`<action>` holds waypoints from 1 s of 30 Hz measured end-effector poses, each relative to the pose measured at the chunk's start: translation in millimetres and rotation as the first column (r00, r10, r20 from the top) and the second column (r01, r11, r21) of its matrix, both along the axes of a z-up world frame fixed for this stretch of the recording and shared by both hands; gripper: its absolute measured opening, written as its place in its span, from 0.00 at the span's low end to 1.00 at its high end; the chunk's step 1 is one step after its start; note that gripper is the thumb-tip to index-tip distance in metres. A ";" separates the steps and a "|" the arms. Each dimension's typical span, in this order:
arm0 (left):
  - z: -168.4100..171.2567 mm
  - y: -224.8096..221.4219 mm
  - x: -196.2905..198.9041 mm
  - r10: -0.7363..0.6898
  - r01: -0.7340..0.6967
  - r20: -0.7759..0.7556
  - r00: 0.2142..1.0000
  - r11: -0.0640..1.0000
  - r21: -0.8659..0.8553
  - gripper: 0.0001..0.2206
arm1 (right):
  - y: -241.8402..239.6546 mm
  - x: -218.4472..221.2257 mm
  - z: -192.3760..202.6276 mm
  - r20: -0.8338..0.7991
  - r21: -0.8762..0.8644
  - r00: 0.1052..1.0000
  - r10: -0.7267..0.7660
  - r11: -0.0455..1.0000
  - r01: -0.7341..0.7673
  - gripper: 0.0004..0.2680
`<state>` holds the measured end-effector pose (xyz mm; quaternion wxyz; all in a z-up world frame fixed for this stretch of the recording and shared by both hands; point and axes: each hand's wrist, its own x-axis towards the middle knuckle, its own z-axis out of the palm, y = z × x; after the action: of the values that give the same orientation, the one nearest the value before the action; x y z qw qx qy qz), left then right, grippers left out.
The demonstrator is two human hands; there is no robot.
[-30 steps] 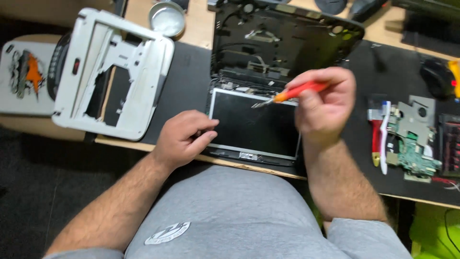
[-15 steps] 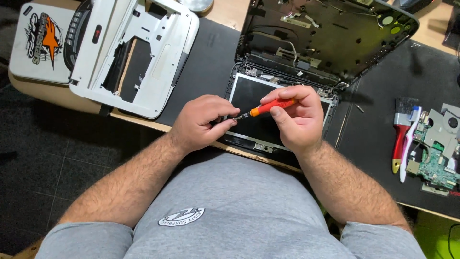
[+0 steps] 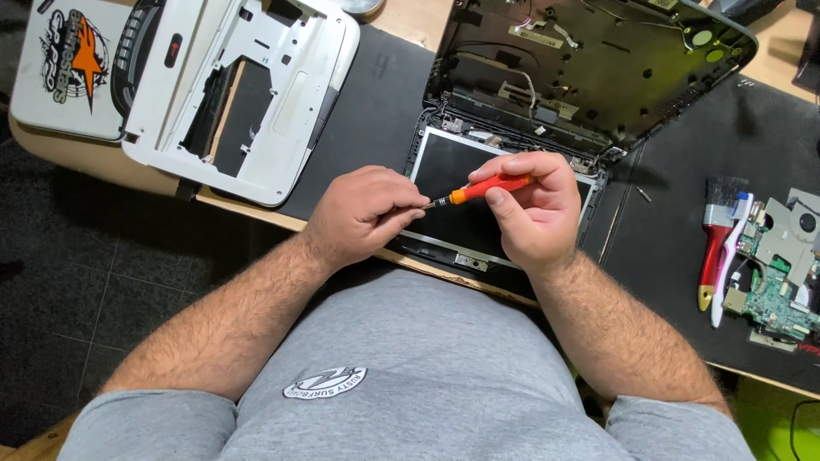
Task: The technician connects the LCD ribbon cable, seats the screen into the laptop lid, secures it with screws using a screwdriver, and then snaps the front bezel into place.
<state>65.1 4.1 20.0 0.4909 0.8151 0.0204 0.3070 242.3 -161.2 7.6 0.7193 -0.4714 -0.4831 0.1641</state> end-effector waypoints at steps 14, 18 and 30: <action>-1.8 0.4 0.8 0.027 -0.027 -0.030 0.999 1.000 0.009 0.02 | -4.2 -7.3 10.4 0.179 0.075 0.984 0.020 0.997 -0.034 0.09; 2.7 0.3 2.2 0.043 -0.041 -0.058 0.997 0.999 0.035 0.03 | -5.9 -8.3 10.6 0.294 0.101 0.956 -0.011 0.995 -0.020 0.08; -0.8 -2.0 2.5 0.106 -0.098 -0.071 0.992 0.990 0.105 0.01 | -1.1 -6.5 17.7 0.445 0.133 0.876 -0.188 0.981 0.143 0.09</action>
<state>67.7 2.1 19.2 0.4314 0.8480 0.0652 0.3010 235.8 -162.3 25.3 0.6193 -0.5010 -0.6034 -0.0363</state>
